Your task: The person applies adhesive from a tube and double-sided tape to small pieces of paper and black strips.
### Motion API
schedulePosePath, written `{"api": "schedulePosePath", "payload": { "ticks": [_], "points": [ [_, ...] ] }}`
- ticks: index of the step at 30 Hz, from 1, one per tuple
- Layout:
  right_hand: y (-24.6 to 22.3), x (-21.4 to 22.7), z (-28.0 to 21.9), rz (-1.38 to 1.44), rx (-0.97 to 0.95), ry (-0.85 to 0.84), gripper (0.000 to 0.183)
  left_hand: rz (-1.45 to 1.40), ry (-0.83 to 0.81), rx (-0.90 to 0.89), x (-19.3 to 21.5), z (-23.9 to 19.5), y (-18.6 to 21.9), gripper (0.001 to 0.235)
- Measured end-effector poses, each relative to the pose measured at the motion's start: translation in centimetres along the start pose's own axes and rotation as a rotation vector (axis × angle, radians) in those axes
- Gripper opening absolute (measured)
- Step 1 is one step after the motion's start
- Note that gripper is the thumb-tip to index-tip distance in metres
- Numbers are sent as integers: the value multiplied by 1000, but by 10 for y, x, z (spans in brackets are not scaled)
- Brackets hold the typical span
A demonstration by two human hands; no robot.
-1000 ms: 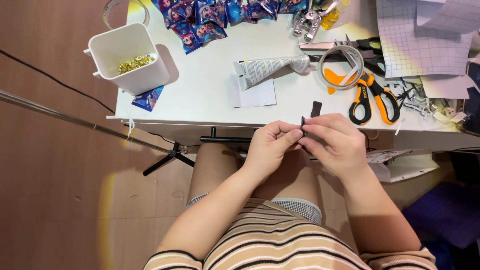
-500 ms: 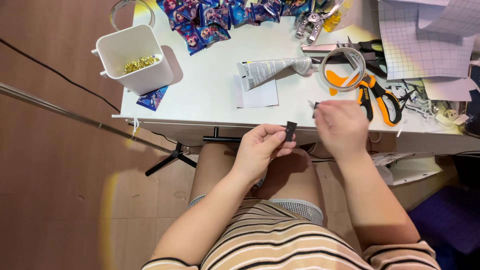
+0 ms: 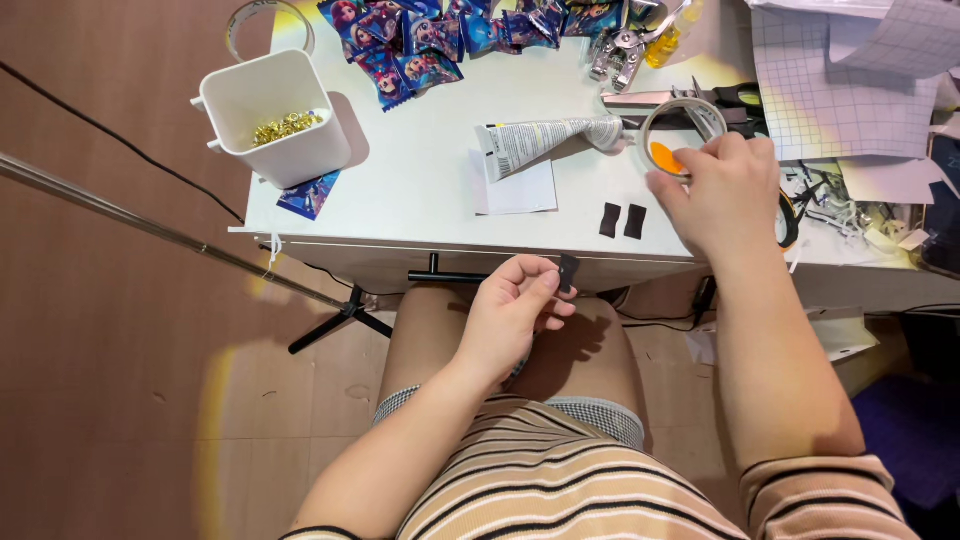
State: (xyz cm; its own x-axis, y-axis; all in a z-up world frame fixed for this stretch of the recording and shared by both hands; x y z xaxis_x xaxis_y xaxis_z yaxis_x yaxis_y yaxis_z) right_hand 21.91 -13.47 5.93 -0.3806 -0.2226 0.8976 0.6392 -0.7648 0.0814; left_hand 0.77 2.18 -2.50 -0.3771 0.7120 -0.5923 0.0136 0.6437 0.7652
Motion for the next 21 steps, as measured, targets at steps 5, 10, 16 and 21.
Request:
{"api": "schedulePosePath", "payload": {
  "ticks": [5, 10, 16, 21],
  "points": [
    [13, -45, 15, 54, -24, -61, 24, 43, -31, -11, -6, -6, -6, 18],
    [4, -5, 16, 516, -549, -127, 13, -72, -51, 50, -9, -12, 8, 7],
    [-42, 22, -46, 1729, -1063, 356, 26, -247, -116, -9, -30, -13, 16, 6],
    [-63, -5, -90, 2031, -467, 235, 13, -197, -155, -166, -39, -18, 22, 12]
  ]
}}
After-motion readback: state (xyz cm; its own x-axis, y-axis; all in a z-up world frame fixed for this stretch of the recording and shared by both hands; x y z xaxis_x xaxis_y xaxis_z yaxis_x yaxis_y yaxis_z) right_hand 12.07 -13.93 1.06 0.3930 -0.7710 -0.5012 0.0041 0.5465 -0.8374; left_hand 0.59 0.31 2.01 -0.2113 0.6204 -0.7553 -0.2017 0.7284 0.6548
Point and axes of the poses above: each hand's wrist, its own z-axis towards the middle knuckle, its own x-axis out of the back of the hand, y = z × x, the point moved 4 cm from there along z, towards the middle knuckle, and after that the axes turned 2 degrees about -x, right-handed, at the moved point
